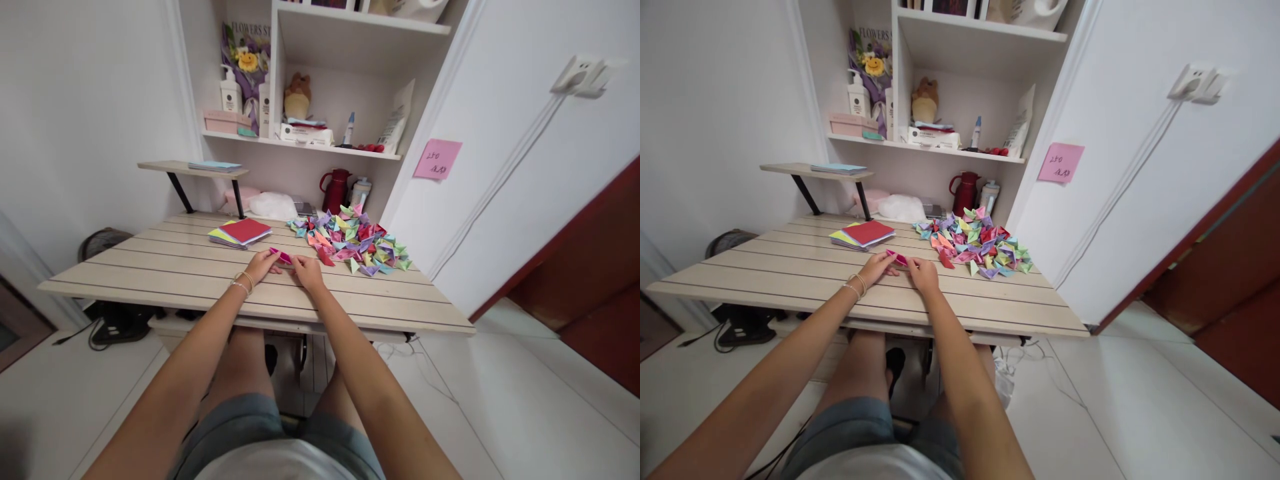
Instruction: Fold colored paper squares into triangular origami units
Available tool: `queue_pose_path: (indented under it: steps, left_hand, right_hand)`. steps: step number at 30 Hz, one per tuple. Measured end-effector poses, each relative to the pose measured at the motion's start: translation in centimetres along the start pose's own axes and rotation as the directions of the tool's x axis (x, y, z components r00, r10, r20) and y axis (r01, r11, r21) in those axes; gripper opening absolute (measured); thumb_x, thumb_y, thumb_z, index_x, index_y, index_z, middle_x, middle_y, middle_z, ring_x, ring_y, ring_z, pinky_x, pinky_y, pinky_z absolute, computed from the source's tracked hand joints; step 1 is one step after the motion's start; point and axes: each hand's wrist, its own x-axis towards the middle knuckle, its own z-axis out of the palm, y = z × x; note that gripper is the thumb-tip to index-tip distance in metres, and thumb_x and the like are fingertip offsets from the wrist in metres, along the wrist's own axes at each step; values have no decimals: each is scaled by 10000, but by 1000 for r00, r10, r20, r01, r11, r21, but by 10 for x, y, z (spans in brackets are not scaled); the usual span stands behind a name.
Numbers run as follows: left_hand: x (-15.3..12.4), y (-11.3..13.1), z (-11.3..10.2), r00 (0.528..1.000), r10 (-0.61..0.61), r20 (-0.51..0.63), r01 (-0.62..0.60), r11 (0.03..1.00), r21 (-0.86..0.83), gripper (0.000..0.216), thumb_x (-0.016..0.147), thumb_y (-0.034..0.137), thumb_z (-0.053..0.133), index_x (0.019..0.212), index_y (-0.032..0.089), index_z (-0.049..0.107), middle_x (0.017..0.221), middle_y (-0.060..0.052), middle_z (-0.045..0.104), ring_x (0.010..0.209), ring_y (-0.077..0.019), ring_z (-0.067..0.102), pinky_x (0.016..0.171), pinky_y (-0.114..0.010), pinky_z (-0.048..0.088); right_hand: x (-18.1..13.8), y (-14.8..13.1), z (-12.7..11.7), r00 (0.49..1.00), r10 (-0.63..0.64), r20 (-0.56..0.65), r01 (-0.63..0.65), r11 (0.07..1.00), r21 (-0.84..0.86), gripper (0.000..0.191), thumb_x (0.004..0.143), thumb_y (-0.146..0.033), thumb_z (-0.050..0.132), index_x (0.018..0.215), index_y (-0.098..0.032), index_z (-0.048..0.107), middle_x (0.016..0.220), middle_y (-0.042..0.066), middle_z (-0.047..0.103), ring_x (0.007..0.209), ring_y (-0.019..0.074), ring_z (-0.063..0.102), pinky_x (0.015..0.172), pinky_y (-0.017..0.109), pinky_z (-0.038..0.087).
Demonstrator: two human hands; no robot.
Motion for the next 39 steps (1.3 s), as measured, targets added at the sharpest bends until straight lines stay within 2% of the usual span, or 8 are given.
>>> queue_pose_path:
  steps: [8,14,18,23,29,32,36,39]
  left_hand:
    - [-7,4,2,996,71,53,-74,996,59,290,686,278,624,942,148,664,625,9,635,530,-119,589,564,-238,457]
    - [-8,5,2,992,116,57,-119,992,50,477,720,358,614,1144,140,589,639,9,627,509,-106,562,520,-224,440]
    - [-6,2,1,991,126,46,-128,990,54,504,737,413,597,1152,128,584,588,1,623,529,-126,583,531,-228,442]
    - [-5,1,1,991,128,46,-131,989,67,451,737,426,596,1082,140,642,553,-5,623,535,-131,593,526,-220,433]
    - [-8,7,1,991,111,69,-111,994,-6,498,668,425,676,1083,150,653,750,-46,697,619,-139,614,565,-238,461]
    - [-8,8,1,996,77,45,-74,994,-78,444,601,408,733,955,141,708,867,-79,708,644,-145,608,587,-257,481]
    - [-3,5,-1,997,68,-24,-70,992,-102,414,523,379,782,839,117,724,724,-62,698,572,-130,579,588,-275,490]
    - [-1,4,-3,995,68,-77,-77,989,-129,431,530,394,775,853,116,711,737,-61,698,594,-132,592,619,-284,499]
  right_hand:
    - [1,1,1,999,7,-52,-11,997,-73,272,864,-332,433,937,-210,664,597,6,656,578,173,631,671,271,439]
    - [0,2,1,1000,12,-20,-11,999,42,394,845,-245,413,1225,-237,516,539,-32,626,571,181,641,674,292,466]
    - [1,3,3,999,25,25,-27,997,75,332,821,-212,404,1092,-241,594,569,-29,639,515,173,635,636,292,476]
    - [1,1,4,997,81,2,-80,991,109,251,776,-212,438,956,-228,613,585,-31,641,499,171,635,562,275,471]
    - [3,0,1,984,180,-19,-159,911,380,247,736,-228,456,914,-187,622,589,-6,633,492,157,608,465,247,465]
    - [5,0,1,981,192,-29,-160,885,438,251,727,-227,444,873,-165,638,604,8,641,525,143,598,499,249,493]
    - [3,-2,4,988,153,25,-146,866,479,256,710,-245,492,877,-144,658,643,17,664,589,137,618,576,257,522]
    - [1,-5,6,992,112,66,-130,857,498,267,667,-263,592,891,-144,674,715,31,693,647,143,636,636,266,524]
